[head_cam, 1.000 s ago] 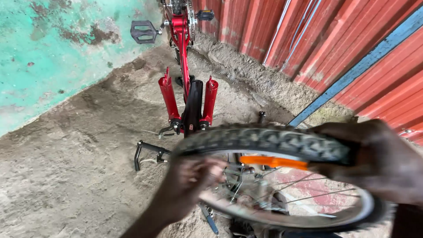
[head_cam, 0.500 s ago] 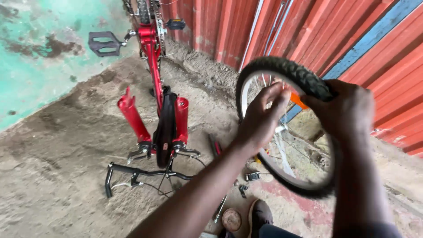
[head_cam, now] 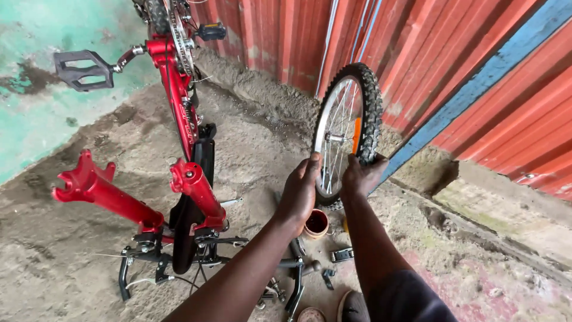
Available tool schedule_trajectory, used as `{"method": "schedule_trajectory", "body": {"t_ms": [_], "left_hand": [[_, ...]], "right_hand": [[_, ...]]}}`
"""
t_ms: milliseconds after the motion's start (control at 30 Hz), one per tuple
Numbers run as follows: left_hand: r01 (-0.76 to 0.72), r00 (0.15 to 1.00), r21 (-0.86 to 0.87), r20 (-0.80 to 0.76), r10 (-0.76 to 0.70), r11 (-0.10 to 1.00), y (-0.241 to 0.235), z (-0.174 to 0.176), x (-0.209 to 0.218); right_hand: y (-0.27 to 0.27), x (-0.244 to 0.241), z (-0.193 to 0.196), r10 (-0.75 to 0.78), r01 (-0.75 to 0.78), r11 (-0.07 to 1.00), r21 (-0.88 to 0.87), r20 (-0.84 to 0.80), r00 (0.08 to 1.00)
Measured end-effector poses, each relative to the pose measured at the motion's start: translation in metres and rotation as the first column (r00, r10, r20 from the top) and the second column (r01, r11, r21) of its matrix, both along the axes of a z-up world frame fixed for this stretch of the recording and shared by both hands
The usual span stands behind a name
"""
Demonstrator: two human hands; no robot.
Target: The person removes the front wheel from a red bicycle, cleans the hub area with a cloth, and then reattaches the wheel. They proceed to adjust the brake cables and handlebars using a wrench.
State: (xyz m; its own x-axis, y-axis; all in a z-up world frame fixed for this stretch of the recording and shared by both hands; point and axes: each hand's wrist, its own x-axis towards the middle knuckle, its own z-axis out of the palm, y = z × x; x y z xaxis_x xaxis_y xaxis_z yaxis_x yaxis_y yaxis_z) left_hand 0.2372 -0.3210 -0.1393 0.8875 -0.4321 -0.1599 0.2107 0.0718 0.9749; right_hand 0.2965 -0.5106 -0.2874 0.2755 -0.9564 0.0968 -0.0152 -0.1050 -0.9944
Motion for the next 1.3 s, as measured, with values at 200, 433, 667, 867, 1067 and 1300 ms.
{"method": "schedule_trajectory", "body": {"t_ms": [200, 433, 667, 867, 1067, 1300], "left_hand": [[-0.019, 0.998, -0.036, -0.053, 0.018, 0.999, 0.009, -0.024, -0.002], [0.003, 0.997, 0.114, -0.081, 0.007, 0.993, 0.007, -0.042, -0.008], [0.019, 0.999, 0.081, -0.044, -0.016, 0.996, 0.018, -0.024, -0.027], [-0.050, 0.997, 0.164, -0.054, 0.060, 0.985, 0.057, -0.002, -0.061], [-0.255, 0.941, -0.066, -0.244, 0.232, 0.965, 0.163, 0.050, -0.110], [-0.854, 0.495, 0.097, 0.460, 0.738, 0.512, 0.277, 0.040, -0.080]], "right_hand": [[-0.027, -0.009, -0.035, 0.000, -0.001, 1.000, -0.021, -0.022, 1.000], [-0.040, -0.032, -0.048, -0.052, -0.001, 0.982, -0.187, -0.276, 0.960], [-0.061, -0.029, -0.089, -0.055, -0.002, 0.992, -0.127, -0.448, 0.892], [-0.022, -0.046, -0.066, -0.067, -0.037, 0.981, -0.190, -0.512, 0.856], [0.038, -0.052, 0.012, -0.167, -0.038, 0.917, -0.397, -0.470, 0.867], [0.219, -0.086, 0.157, 0.707, -0.706, 0.708, -0.027, 0.037, 0.707]]}}
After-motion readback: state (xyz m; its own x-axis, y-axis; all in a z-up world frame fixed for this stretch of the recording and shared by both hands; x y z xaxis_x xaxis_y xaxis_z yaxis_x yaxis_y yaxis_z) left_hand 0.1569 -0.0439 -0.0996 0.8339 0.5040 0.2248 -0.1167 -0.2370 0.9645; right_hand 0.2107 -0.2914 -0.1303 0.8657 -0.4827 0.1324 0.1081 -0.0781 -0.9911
